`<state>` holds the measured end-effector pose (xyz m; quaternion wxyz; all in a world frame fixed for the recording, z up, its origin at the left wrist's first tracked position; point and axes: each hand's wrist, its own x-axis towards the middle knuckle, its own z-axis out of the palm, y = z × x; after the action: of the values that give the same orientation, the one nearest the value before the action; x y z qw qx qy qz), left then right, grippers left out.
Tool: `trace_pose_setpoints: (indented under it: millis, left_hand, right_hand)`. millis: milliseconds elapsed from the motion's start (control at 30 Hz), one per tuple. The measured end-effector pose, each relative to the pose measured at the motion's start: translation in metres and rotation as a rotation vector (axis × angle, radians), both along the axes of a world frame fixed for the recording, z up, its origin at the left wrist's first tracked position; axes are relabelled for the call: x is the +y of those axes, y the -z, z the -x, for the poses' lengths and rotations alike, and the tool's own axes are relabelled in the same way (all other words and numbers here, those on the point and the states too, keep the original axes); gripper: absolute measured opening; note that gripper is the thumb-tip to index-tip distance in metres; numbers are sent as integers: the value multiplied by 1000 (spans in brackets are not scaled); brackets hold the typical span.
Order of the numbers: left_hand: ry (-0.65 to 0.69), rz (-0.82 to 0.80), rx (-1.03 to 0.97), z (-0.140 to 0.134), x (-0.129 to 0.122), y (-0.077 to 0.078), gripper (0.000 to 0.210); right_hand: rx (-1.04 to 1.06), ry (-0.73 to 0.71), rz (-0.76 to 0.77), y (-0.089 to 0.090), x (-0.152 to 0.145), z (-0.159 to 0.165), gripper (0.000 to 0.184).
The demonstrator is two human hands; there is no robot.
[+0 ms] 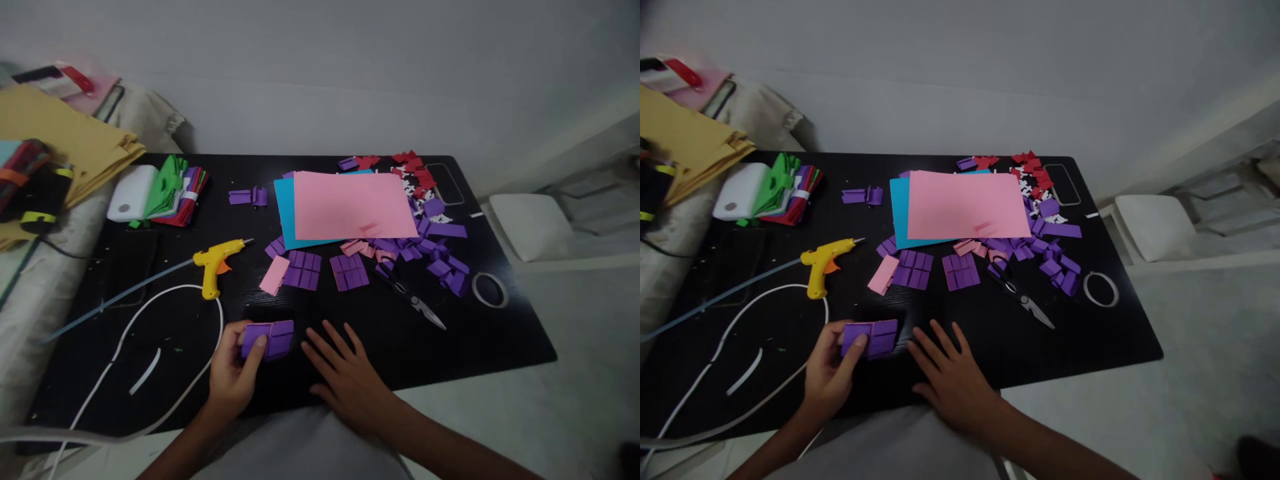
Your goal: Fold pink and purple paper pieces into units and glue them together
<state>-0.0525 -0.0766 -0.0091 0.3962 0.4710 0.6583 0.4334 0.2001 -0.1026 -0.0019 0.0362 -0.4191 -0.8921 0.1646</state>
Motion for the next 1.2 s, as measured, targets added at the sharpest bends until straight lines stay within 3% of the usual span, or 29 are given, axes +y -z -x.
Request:
trace_pose_setpoints:
  millis: [167, 267, 333, 400, 500, 533, 600, 667, 767, 900, 1067, 1200]
  left_hand:
    - [-117, -15, 95, -8, 0, -1, 29]
    - [-173, -4, 98, -14, 1, -2, 32]
    - [-197, 6, 94, -16, 1, -3, 34]
    - [-214, 9, 85, -17, 1, -5, 36]
    - [-197, 14, 38, -21, 4, -9, 39]
    - [-174, 18, 6, -23, 5, -10, 39]
    - [-111, 27, -79, -28, 10, -13, 38]
    - [-36, 33, -168, -36, 15, -17, 38]
    - [95, 43, -269, -46, 24, -22, 39]
    - [253, 35, -282, -52, 29, -28, 34]
    - [307, 26, -228, -55, 26, -31, 24]
    - [332, 11, -222, -55, 23, -33, 21]
  right_hand:
    - [85, -195, 23, 4, 24, -3, 69]
    - [222, -346, 86, 7, 30, -16, 51]
    - [390, -361, 149, 8, 33, -23, 36]
    - [591, -224, 225, 7, 39, -25, 26]
    - [817, 157, 334, 3, 54, -17, 17]
    - [868, 269, 357, 1, 60, -12, 21]
    - [957, 407, 437, -2, 71, -2, 48]
    - [1045, 430, 602, -3, 80, 6, 58]
    - [1109, 489, 765, -6, 83, 12, 34]
    - [1087, 593, 674, -13, 74, 9, 22]
    - [1065, 588, 610, -23, 63, 3, 21]
    - [1047, 512, 655, -33, 63, -3, 22]
